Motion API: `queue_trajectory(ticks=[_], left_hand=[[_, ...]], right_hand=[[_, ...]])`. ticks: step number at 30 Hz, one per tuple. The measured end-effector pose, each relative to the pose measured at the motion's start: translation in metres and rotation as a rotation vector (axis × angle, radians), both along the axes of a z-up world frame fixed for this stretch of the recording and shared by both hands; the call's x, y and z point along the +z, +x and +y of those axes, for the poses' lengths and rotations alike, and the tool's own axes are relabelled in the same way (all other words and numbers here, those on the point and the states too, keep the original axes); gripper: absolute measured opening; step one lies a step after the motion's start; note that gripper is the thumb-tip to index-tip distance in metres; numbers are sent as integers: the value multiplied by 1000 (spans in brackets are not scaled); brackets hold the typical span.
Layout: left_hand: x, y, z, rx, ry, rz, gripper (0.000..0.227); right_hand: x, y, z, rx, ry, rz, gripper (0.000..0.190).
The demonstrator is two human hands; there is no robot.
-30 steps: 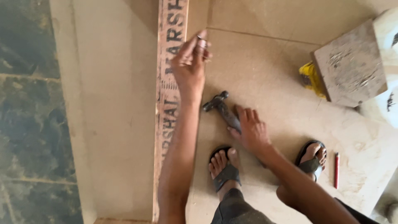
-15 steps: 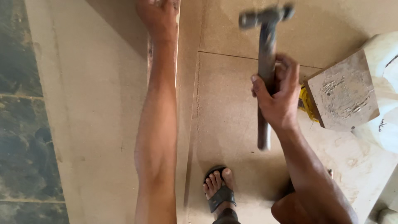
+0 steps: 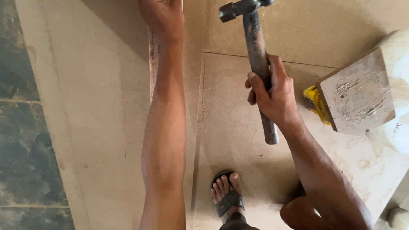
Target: The person uses a hammer to drive nails into wooden boards to assemble a frame on a workshop floor. They position the boards by hand and retrieve nails from a container before hammering them in.
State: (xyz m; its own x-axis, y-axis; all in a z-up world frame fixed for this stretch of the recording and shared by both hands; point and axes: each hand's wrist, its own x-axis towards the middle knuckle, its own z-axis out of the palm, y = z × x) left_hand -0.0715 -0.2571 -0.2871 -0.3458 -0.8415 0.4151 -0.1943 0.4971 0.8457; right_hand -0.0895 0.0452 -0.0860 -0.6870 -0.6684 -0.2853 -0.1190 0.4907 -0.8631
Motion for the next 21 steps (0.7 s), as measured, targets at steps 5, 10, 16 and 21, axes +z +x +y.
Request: queue_trajectory(ticks=[5,10,16,21], left_hand=[[11,-1,9,61,-145,-46,33],[23,2,17,31,164,-208,29],[32,7,17,-72,23,-3,19],[34,3,10,54,-106,-128,24]], right_hand=[[17,-20,-18,124,71,178,29],[22,-25,-24,253,-156,362,32],[-3,-17,-27,277,108,522,24],[-7,-30,-40,336,22,570,19]])
